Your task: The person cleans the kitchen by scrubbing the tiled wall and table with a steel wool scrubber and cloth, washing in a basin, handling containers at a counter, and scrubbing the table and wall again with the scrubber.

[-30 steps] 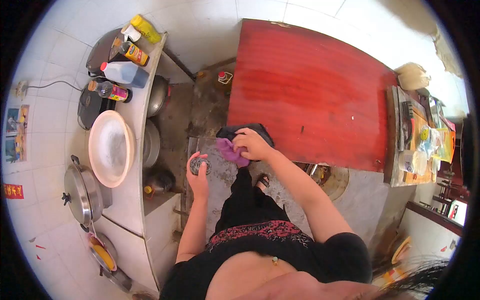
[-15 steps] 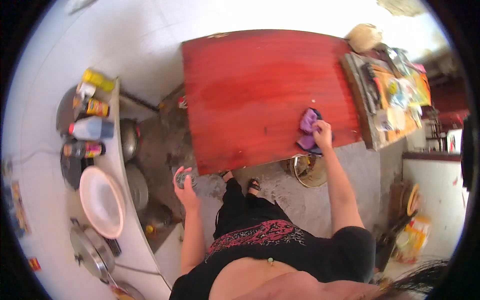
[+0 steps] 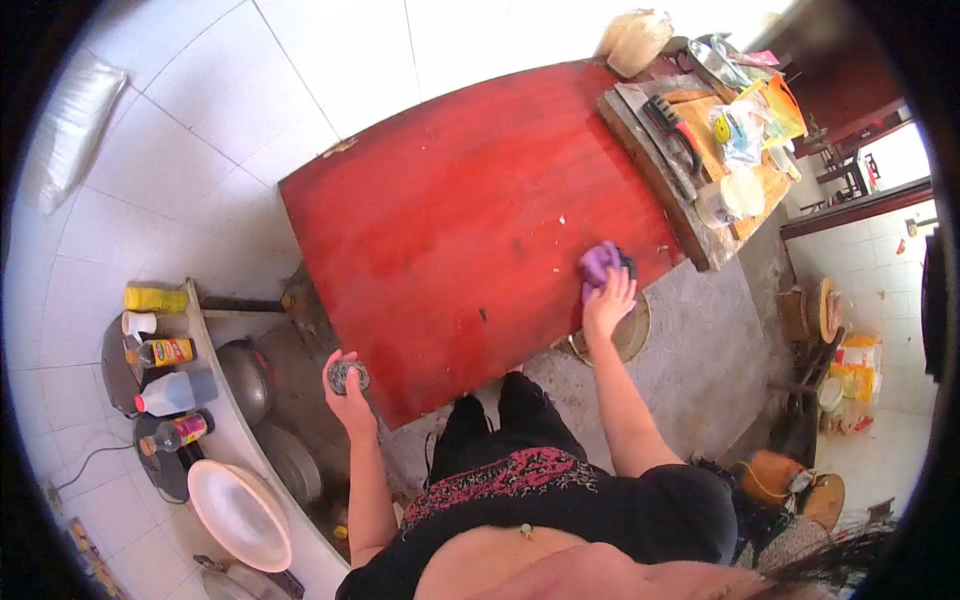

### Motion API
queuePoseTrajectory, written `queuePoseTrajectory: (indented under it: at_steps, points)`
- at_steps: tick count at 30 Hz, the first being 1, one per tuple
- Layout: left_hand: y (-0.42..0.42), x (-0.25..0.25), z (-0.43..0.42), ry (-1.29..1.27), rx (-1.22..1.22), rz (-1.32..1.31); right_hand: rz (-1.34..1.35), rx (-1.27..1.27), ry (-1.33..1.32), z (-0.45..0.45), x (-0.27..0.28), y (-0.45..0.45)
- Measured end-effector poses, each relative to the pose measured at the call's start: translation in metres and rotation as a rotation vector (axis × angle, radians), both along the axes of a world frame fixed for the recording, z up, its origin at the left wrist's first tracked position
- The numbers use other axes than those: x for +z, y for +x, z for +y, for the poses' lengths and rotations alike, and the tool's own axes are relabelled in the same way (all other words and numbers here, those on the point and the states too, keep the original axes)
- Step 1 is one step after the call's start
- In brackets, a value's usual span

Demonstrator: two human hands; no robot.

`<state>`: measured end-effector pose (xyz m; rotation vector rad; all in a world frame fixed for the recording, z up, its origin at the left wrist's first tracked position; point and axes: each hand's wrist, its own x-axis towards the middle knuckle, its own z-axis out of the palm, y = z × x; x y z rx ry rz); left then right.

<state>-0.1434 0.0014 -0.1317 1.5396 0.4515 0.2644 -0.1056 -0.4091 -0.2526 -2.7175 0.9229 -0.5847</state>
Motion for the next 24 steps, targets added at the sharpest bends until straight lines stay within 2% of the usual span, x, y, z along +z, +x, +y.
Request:
queuePoseTrajectory:
  at_steps: [3,5,7,8,9,12,17,19,24]
  points:
    - [0.005,-0.004,-0.016,-0.005,0.023,0.042,0.053,-0.132,0.007,-0.052,-0.014,0.052]
    - [0.009,-0.016,-0.024,0.013,0.072,0.054,0.093,-0.129,-0.035,-0.072,-0.019,0.098]
    - [0.007,-0.031,-0.033,-0.099,0.123,0.071,0.147,-0.130,0.057,-0.071,-0.010,0.155]
    - [0.003,-0.035,-0.036,-0.152,0.149,0.082,0.159,-0.126,0.005,-0.064,-0.022,0.183]
    - [0.002,-0.037,-0.038,-0.149,0.160,0.097,0.174,-0.085,-0.010,-0.039,-0.006,0.206]
    - [-0.006,-0.033,-0.042,-0.128,0.220,0.127,0.080,0.216,-0.060,0.044,-0.001,0.249]
    - [-0.022,-0.023,-0.027,-0.089,0.305,0.144,0.034,0.823,0.064,0.174,0.009,0.254]
    - [-0.028,-0.021,-0.022,-0.103,0.329,0.145,-0.075,1.033,0.162,0.212,0.012,0.236]
    - [-0.031,-0.016,-0.016,-0.128,0.312,0.133,0.036,1.468,0.175,0.256,0.024,0.136]
